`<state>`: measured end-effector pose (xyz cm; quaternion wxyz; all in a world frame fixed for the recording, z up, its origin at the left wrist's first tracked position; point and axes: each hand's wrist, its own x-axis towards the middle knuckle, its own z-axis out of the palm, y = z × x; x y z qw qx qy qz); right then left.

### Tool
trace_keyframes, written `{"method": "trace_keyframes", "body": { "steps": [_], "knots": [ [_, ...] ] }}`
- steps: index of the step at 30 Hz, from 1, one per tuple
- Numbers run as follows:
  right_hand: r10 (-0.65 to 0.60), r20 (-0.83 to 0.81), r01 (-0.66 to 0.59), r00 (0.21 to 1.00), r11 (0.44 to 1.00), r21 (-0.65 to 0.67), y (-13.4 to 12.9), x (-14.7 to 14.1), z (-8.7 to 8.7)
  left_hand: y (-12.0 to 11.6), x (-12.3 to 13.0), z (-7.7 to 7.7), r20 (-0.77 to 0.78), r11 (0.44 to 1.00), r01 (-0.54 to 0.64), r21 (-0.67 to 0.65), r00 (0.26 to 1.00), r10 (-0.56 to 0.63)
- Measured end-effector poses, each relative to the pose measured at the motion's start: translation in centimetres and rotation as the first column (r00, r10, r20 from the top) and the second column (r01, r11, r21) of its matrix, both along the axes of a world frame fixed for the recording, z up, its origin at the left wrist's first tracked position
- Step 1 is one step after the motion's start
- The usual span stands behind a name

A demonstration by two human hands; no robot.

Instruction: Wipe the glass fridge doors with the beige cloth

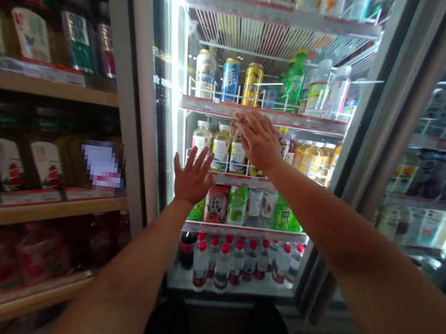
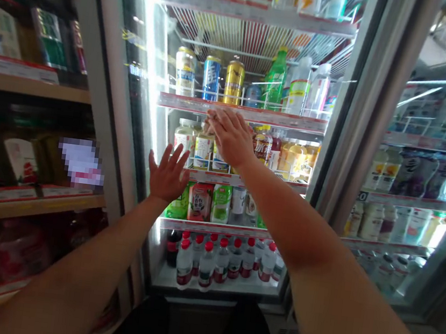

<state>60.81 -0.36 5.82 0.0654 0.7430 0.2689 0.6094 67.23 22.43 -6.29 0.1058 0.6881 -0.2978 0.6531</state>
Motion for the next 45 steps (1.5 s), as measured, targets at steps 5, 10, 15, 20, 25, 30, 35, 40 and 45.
{"method": "trace_keyframes", "body": {
  "steps": [5,10,15,20,25,30,35,40,45],
  "knots": [
    [0.014,0.01,-0.014,1.0,0.999,-0.036,-1.2,0.3,-1.6,0.0,-0.1,0.0,-0.02,1.0,-0.004,0.002,1.0,0.004],
    [0.02,-0.037,-0.025,0.999,0.99,-0.137,-2.6,-0.2,-0.9,0.0,-0.1,0.0,-0.046,1.0,-0.008,-0.001,0.999,0.008],
    [-0.002,0.001,0.002,1.0,0.999,0.044,-3.4,-0.7,-1.3,-0.1,0.0,0.0,-0.063,1.0,0.018,-0.014,0.998,-0.019],
    [0.014,-0.064,-0.017,0.998,0.999,-0.044,-4.1,-1.0,-1.1,0.0,0.0,0.0,-0.075,1.0,0.013,-0.013,0.997,-0.014],
    [0.002,0.009,-0.003,1.0,0.993,0.115,-4.2,-1.0,1.5,0.0,0.0,0.0,-0.101,0.999,0.025,-0.025,0.995,-0.028],
    [-0.005,0.008,0.004,1.0,0.996,0.087,-4.9,-1.1,-1.1,0.0,0.0,0.0,-0.081,1.0,0.018,-0.016,0.996,-0.019],
    [-0.017,0.014,0.017,1.0,1.0,0.006,-6.0,-1.2,-1.0,0.0,0.1,0.0,-0.03,1.0,0.0,-0.004,1.0,0.0],
    [-0.024,0.069,0.011,0.997,0.983,0.183,-6.6,-1.4,0.2,0.0,0.1,0.0,-0.073,1.0,0.019,-0.015,0.997,-0.02],
    [-0.011,0.019,0.008,1.0,0.988,0.157,-7.5,-1.7,-2.3,0.1,0.2,0.0,-0.065,1.0,0.027,-0.009,0.997,-0.028]
  ]
}}
